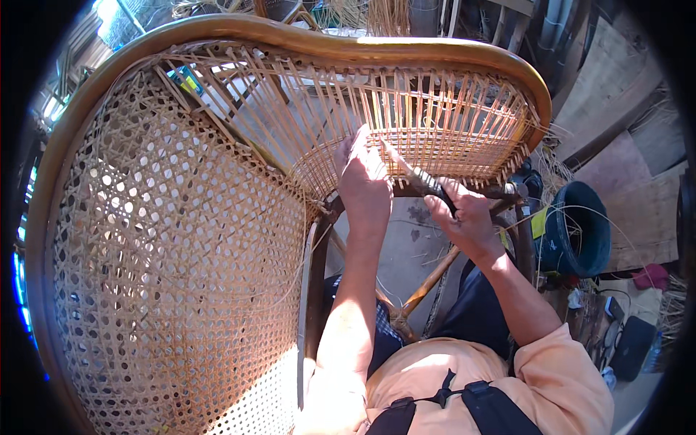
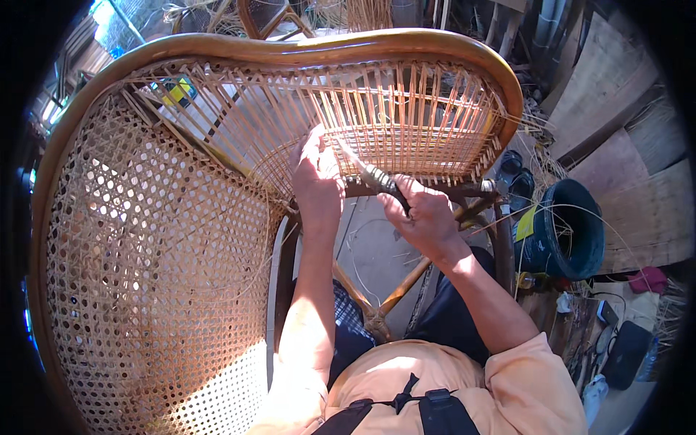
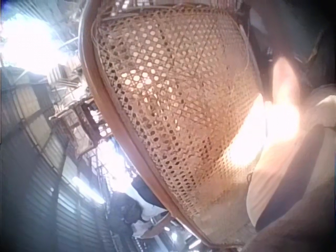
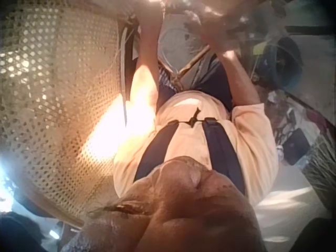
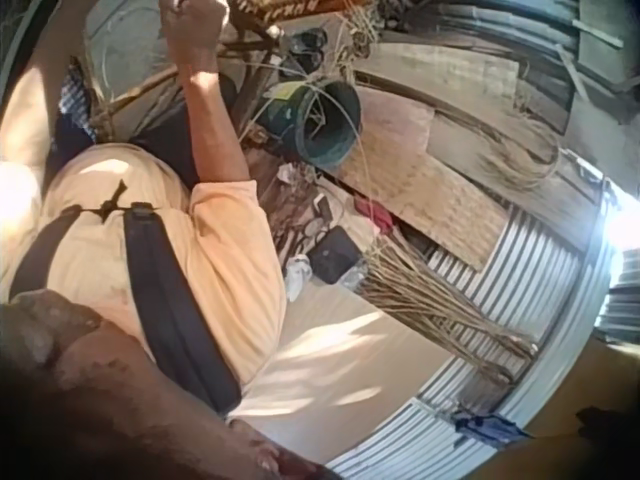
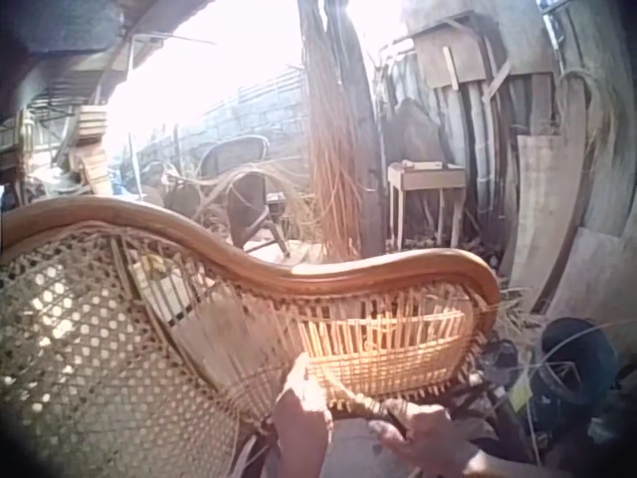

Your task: Weaving a rattan chair by hand using strips of cane.

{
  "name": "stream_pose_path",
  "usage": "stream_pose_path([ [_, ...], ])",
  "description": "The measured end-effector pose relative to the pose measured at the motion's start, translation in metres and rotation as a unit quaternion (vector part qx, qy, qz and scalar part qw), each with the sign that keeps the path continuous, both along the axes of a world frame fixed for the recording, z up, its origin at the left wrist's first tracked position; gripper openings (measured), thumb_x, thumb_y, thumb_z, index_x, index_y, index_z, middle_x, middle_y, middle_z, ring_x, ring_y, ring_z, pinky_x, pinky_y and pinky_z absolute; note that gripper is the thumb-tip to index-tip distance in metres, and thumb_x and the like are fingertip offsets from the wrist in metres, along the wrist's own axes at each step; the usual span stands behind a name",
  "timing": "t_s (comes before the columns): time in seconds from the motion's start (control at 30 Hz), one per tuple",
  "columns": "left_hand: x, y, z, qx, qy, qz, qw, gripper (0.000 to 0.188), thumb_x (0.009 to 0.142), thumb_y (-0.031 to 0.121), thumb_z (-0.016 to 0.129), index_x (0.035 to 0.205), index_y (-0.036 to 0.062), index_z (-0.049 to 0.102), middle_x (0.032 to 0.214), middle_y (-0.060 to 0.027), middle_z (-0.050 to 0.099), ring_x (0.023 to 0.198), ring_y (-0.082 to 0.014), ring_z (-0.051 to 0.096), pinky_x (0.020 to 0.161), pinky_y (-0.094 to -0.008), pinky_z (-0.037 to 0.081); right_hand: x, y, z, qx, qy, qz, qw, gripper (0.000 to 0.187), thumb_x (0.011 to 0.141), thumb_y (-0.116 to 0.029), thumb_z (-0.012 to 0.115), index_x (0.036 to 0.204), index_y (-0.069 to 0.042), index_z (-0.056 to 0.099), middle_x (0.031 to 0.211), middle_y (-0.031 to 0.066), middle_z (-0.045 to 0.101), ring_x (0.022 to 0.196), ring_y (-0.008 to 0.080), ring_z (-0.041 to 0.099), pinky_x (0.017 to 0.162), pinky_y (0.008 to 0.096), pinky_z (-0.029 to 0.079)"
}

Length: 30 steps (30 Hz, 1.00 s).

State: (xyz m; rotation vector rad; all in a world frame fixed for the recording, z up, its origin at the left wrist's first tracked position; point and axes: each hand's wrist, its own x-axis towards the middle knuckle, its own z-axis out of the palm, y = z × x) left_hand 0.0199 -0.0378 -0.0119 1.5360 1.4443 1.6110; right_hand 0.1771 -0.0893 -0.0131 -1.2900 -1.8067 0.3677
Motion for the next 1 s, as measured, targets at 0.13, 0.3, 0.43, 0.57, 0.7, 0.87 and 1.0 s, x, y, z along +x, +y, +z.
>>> stream_pose_path([
  [0.13, -0.008, 0.001, 0.002, 0.048, 0.04, 0.0, 0.998, 0.037, 0.076, -0.004, 0.046, 0.112, -0.0024, 0.056, 0.113, -0.0151, 0.056, 0.114, -0.0279, 0.046, 0.1, -0.0334, 0.033, -0.007, 0.011, -0.005, 0.012, -0.006, 0.011, 1.0, 0.026, 0.083, -0.027, 0.062, 0.09, -0.002, 0.06, 0.071, 0.0203, 0.059, 0.068, 0.0362, 0.06, 0.059, 0.038, 0.048],
  [0.3, 0.0, -0.025, 0.0, 0.046, -0.029, 0.001, 0.999, 0.033, 0.079, 0.001, 0.049, 0.111, -0.0026, 0.056, 0.112, -0.0131, 0.056, 0.111, -0.0258, 0.047, 0.093, -0.0312, 0.039, -0.003, -0.018, 0.001, -0.027, -0.027, -0.03, 0.999, 0.021, 0.084, -0.019, 0.062, 0.093, -0.002, 0.056, 0.071, 0.0166, 0.058, 0.064, 0.0353, 0.059, 0.056, 0.0374, 0.046],
  [0.43, 0.04, -0.076, -0.032, -0.193, -0.184, -0.237, 0.934, 0.032, 0.091, 0.029, 0.052, 0.111, 0.0038, 0.056, 0.093, -0.0069, 0.063, 0.094, -0.0169, 0.059, 0.081, -0.0293, 0.047, 0.005, -0.053, -0.009, -0.075, -0.122, 0.002, 0.99, 0.032, 0.081, -0.024, 0.061, 0.101, -0.001, 0.054, 0.075, 0.0181, 0.061, 0.071, 0.0362, 0.061, 0.06, 0.0411, 0.049],
  [0.57, 0.054, -0.099, -0.06, -0.218, -0.467, -0.328, 0.792, 0.028, 0.084, 0.02, 0.057, 0.101, -0.0008, 0.05, 0.09, -0.0112, 0.055, 0.085, -0.0214, 0.055, 0.08, -0.0374, 0.047, 0.014, -0.087, -0.03, -0.064, -0.081, 0.078, 0.992, 0.031, 0.077, -0.022, 0.061, 0.097, 0.0, 0.054, 0.083, 0.0177, 0.059, 0.074, 0.0329, 0.061, 0.062, 0.0387, 0.05],
  [0.7, 0.046, -0.092, -0.071, -0.332, -0.514, -0.273, 0.742, 0.019, 0.088, 0.023, 0.054, 0.095, 0.006, 0.052, 0.074, -0.0023, 0.047, 0.068, -0.013, 0.045, 0.062, -0.028, 0.041, 0.081, -0.13, 0.003, -0.083, 0.008, -0.023, 0.996, 0.023, 0.083, -0.018, 0.061, 0.099, -0.002, 0.058, 0.1, 0.0132, 0.06, 0.085, 0.0294, 0.061, 0.073, 0.0364, 0.049],
  [0.87, 0.032, -0.087, -0.094, -0.301, -0.486, -0.274, 0.774, 0.032, 0.092, 0.037, 0.049, 0.095, 0.0055, 0.056, 0.059, -0.0006, 0.049, 0.046, -0.0103, 0.047, 0.039, -0.0213, 0.04, 0.234, -0.223, 0.016, -0.077, -0.054, -0.53, 0.843, 0.017, 0.087, -0.015, 0.052, 0.093, -0.002, 0.06, 0.09, 0.0138, 0.062, 0.083, 0.0291, 0.06, 0.074, 0.0341, 0.048],
  [1.0, 0.033, -0.077, -0.102, -0.295, -0.486, -0.319, 0.758, 0.026, 0.091, 0.029, 0.05, 0.101, 0.0049, 0.054, 0.071, -0.0011, 0.052, 0.052, -0.0102, 0.048, 0.043, -0.0225, 0.043, 0.356, -0.388, -0.03, -0.258, -0.189, -0.668, 0.672, 0.031, 0.084, -0.031, 0.056, 0.095, -0.003, 0.061, 0.087, 0.014, 0.063, 0.078, 0.0211, 0.06, 0.069, 0.0322, 0.045],
])
